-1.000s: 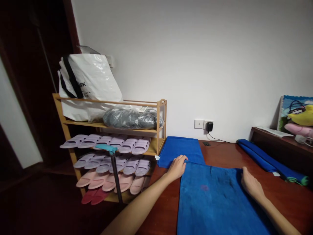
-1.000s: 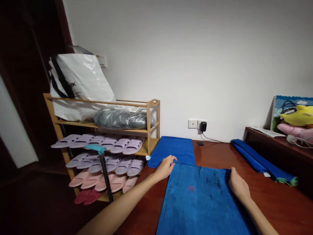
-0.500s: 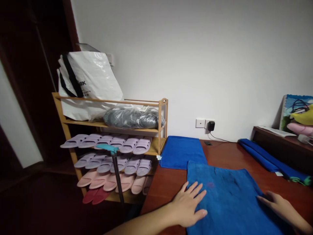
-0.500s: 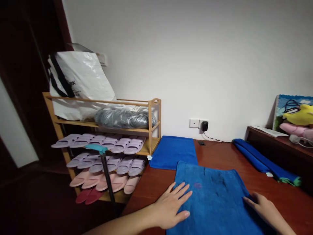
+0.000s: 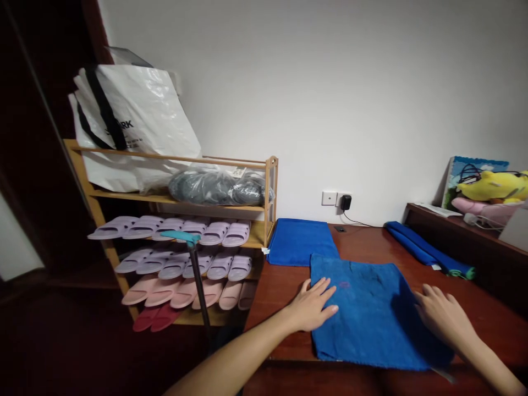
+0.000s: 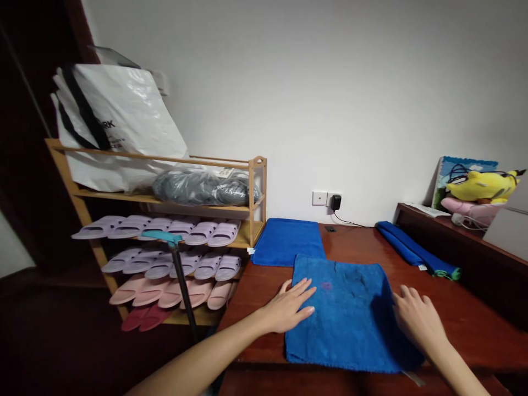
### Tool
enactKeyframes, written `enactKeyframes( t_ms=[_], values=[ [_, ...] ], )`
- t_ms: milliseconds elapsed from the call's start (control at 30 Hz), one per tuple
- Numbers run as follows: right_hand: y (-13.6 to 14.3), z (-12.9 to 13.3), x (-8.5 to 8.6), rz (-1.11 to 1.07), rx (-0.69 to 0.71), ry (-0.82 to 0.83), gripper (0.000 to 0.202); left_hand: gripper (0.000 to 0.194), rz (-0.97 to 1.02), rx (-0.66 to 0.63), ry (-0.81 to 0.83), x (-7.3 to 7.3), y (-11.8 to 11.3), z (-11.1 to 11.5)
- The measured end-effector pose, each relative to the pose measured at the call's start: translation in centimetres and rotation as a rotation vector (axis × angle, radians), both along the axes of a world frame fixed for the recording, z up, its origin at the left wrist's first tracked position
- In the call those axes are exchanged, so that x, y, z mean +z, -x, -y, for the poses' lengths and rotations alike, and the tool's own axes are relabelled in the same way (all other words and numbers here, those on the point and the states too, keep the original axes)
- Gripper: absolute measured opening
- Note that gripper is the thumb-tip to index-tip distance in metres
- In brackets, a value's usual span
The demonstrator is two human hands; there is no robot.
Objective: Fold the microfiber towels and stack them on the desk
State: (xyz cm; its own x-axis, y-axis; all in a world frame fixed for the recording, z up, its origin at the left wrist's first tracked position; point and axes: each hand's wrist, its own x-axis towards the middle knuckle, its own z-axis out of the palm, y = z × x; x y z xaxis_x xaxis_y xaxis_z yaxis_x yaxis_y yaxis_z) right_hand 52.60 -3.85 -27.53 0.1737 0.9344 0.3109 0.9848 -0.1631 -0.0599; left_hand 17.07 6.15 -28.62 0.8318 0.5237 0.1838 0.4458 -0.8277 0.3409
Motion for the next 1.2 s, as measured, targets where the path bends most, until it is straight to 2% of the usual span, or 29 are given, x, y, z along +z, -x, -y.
enactKeyframes(
  t_ms=[100,233,300,333,400,467,500,567,633,700,800,867,933,1100,1200],
  values=[
    [5.6,-2.1,1.1,-0.14,0.164,0.061,0.031,0.048,0.065,0.013,-0.021,0.5,0.1,-0.6],
    [14.0,-4.5,0.2,-0.365,0.35,0.126,0.036,0.04,0.126,0.097,-0.047,0.4,0.3,-1.4],
    [16.5,-4.8,0.5,-0.459,0.427,0.156,0.039,0.046,0.135,0.135,-0.056,0.4,0.5,-1.5],
    [16.9,-4.6,1.0,-0.503,0.466,0.174,0.042,0.05,0.14,0.145,-0.058,0.5,0.6,-1.4],
    [15.6,-3.8,1.9,-0.587,0.534,0.203,0.047,0.056,0.143,0.131,-0.063,0.9,0.7,-1.1],
    [12.1,-2.7,2.0,-0.663,0.547,0.201,0.049,0.059,0.126,0.066,-0.072,1.3,0.6,-0.5],
    [9.8,-2.2,1.5,-0.72,0.508,0.178,0.049,0.06,0.11,0.019,-0.078,1.4,0.5,-0.2],
    [5.3,-1.5,-0.7,-0.686,0.31,0.106,0.055,0.063,0.076,-0.08,-0.087,1.3,0.2,0.5],
    [1.6,-1.1,-3.7,-0.507,0.059,0.075,0.064,0.064,0.05,-0.166,-0.087,1.0,-0.2,0.9],
    [-0.4,-1.0,-6.1,-0.356,0.043,0.069,0.066,0.06,0.04,-0.21,-0.076,0.6,-0.7,1.1],
    [-1.0,-1.0,-7.5,-0.252,0.067,0.069,0.065,0.057,0.053,-0.173,-0.045,0.4,-1.5,0.7],
    [-0.7,-1.0,-7.3,-0.232,0.059,0.079,0.065,0.051,0.046,-0.142,-0.034,0.6,-2.1,0.3],
    [-0.4,-0.9,-6.8,-0.224,0.051,0.091,0.065,0.037,0.022,-0.139,-0.051,0.9,-2.8,0.0],
    [-0.5,-0.7,-6.4,-0.202,0.044,0.101,0.064,0.011,-0.041,-0.166,-0.22,1.5,-4.2,-0.6],
    [-1.2,-0.5,-6.7,-0.191,0.044,0.114,0.064,0.007,-0.084,-0.223,-0.343,2.3,-3.5,-0.8]
  ],
)
